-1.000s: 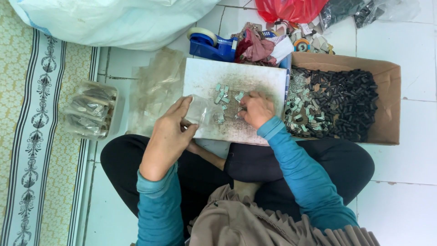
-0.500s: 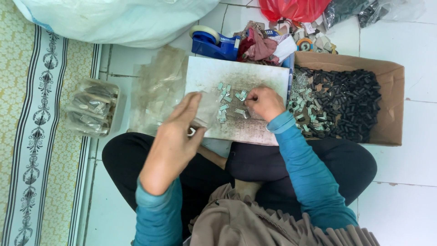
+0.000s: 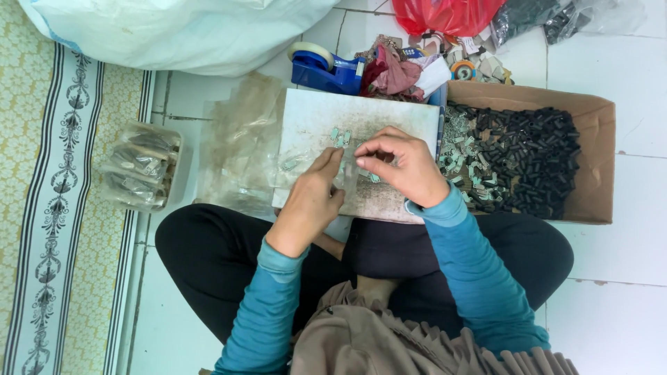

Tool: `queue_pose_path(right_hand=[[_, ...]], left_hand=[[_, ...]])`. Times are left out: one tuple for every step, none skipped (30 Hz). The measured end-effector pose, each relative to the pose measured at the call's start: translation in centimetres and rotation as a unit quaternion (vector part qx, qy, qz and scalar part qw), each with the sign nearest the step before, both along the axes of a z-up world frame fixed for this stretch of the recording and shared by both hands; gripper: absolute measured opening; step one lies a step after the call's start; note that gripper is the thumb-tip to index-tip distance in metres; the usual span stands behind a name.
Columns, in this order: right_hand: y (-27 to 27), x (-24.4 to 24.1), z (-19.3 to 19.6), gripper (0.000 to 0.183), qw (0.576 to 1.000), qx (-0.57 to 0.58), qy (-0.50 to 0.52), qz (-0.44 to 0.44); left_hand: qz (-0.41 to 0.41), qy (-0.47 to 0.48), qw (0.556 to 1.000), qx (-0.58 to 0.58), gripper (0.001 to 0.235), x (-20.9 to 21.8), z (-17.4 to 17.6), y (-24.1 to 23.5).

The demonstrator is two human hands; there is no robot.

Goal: The person sits on the floor and places small metal hardware pieces into a clear plastic bag. They then seal the bag and set it aside, repeating the process with another bag.

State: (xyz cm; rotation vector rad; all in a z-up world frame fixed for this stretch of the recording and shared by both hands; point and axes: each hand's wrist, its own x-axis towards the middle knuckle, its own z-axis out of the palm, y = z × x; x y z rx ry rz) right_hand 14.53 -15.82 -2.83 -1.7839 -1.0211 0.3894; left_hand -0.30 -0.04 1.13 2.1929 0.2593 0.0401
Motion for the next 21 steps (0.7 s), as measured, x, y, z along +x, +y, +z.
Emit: queue_pose_path(right_hand=[[0.2, 0.1, -0.6, 0.014, 1.0, 0.004, -0.014, -0.007], [0.2, 0.4, -0.8, 0.014, 1.0, 0.005, -0.013, -0.007], [0.1, 0.8, -1.1, 0.013, 0.999, 0.008, -0.009, -0.036], [0.0, 1.1, -1.3, 0.011, 0.998, 0.01, -0.006, -0.064], [-0.1, 1.5, -2.5, 0.011, 0.998, 0.01, -0.006, -0.065], [-0.2, 1.9, -3.7, 0.012, 0.997, -0.005, -0.007, -0.081], [-0.3, 2.3, -4.9, 0.013, 0.995, -0.021, -0.007, -0.097], [-0.1, 2.0, -5.8, 0.013, 0.995, -0.02, -0.007, -0.097], [0.0, 1.6, -6.7, 0.012, 0.987, -0.114, -0.052, -0.098], [0.2, 1.3, -7.6, 0.012, 0.969, -0.206, -0.096, -0.098], [0.4, 1.0, -8.9, 0.012, 0.969, -0.206, -0.096, -0.098], [0.5, 0.7, -10.2, 0.015, 0.947, -0.286, -0.122, -0.078], [0.8, 0.4, -11.5, 0.018, 0.918, -0.365, -0.147, -0.056], [1.0, 0.4, -12.9, 0.018, 0.918, -0.364, -0.148, -0.055], [1.1, 0.5, -14.3, 0.021, 0.903, -0.398, -0.156, -0.049], [1.3, 0.6, -15.7, 0.023, 0.886, -0.432, -0.164, -0.042], [1.3, 0.6, -15.9, 0.023, 0.885, -0.432, -0.165, -0.041], [1.4, 0.7, -16.1, 0.02, 0.883, -0.435, -0.171, -0.031], [1.3, 0.8, -16.3, 0.018, 0.881, -0.439, -0.177, -0.022], [1.2, 0.8, -16.1, 0.018, 0.88, -0.441, -0.178, -0.022], [1.1, 0.8, -15.9, 0.019, 0.884, -0.436, -0.168, -0.024]], left_hand=[[0.012, -0.003, 1.0, -0.007, 0.061, -0.2, 0.7, 0.2], [0.012, -0.003, 1.0, -0.006, 0.061, -0.7, 1.8, 0.6], [0.03, -0.005, 0.999, -0.02, 0.063, -1.1, 3.0, 0.9], [0.048, -0.007, 0.998, -0.034, 0.064, -1.6, 4.1, 1.3], [0.047, -0.007, 0.998, -0.033, 0.064, -2.2, 5.1, 1.5], [0.064, -0.013, 0.998, -0.022, 0.066, -2.9, 6.2, 1.7], [0.081, -0.019, 0.996, -0.011, 0.067, -3.6, 7.2, 1.8], [0.08, -0.019, 0.997, -0.011, 0.067, -4.2, 8.3, 1.9], [0.1, -0.052, 0.993, 0.02, 0.068, -4.8, 9.4, 1.9], [0.119, -0.084, 0.988, 0.051, 0.068, -5.4, 10.5, 1.9], [0.119, -0.084, 0.988, 0.051, 0.068, -5.6, 10.6, 2.0], [0.125, -0.08, 0.987, 0.059, 0.067, -5.8, 10.6, 2.1], [0.133, -0.077, 0.986, 0.068, 0.067, -6.1, 10.7, 2.2], [0.134, -0.077, 0.986, 0.069, 0.067, -5.6, 9.6, 2.2], [0.124, -0.058, 0.989, 0.062, 0.066, -5.1, 8.5, 2.1], [0.114, -0.039, 0.991, 0.056, 0.066, -4.6, 7.4, 2.1], [0.115, -0.04, 0.991, 0.055, 0.066, -4.2, 6.4, 1.8], [0.1, -0.018, 0.994, 0.037, 0.065, -3.8, 5.4, 1.5], [0.083, 0.004, 0.996, 0.018, 0.063, -3.3, 4.4, 1.1], [0.083, 0.003, 0.996, 0.017, 0.063, -3.2, 3.8, 0.9], [0.069, 0.007, 0.997, 0.017, 0.064, -3.0, 3.1, 0.8]])
